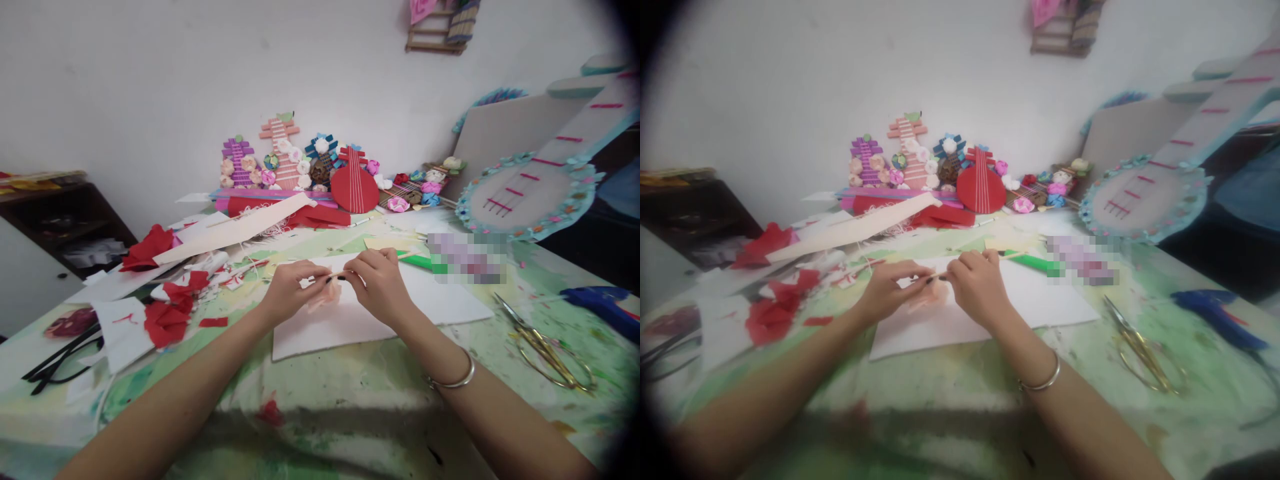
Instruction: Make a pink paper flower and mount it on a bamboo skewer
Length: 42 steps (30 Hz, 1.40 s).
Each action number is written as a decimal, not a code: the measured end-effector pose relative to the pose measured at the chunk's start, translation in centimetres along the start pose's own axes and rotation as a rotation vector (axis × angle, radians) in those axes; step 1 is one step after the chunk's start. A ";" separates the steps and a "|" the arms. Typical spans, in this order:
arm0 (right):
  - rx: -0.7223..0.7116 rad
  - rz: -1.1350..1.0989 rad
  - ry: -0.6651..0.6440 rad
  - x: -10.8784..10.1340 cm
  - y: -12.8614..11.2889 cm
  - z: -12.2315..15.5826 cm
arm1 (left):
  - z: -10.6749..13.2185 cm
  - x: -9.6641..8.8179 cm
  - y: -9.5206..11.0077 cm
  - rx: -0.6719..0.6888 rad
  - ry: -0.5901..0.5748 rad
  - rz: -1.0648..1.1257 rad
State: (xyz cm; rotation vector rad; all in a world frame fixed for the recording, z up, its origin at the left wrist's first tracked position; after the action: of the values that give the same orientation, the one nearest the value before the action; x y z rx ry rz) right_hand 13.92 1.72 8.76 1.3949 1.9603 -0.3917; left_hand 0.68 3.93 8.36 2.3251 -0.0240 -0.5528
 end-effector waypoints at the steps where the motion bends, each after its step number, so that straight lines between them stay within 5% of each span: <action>1: 0.006 -0.012 0.003 0.0 0.1 0.0 | 0.0 0.0 0.1 0.016 0.001 -0.010; 20: 0.054 -0.171 0.051 0.5 0.3 0.2 | 0.2 -0.1 1.0 0.119 0.082 0.011; 33: 0.011 -0.253 0.081 -0.2 0.2 0.2 | 0.2 0.0 0.8 0.016 0.062 -0.025; 42: -0.018 -0.252 0.080 -0.2 0.0 0.2 | 0.5 0.4 1.3 0.117 0.011 -0.095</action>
State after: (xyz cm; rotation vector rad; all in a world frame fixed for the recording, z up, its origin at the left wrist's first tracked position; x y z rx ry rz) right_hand 14.01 1.45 8.80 1.1708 2.2079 -0.4374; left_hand 1.08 2.58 8.78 2.4533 0.0614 -0.5999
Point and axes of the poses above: each hand's wrist, its own z-axis away from the middle knuckle, its own x-axis out of the palm, y = z × x, the point moved 8 cm from there along -z, towards the middle knuckle, and after that the axes turned 15 degrees about z, right-handed, at the moved point
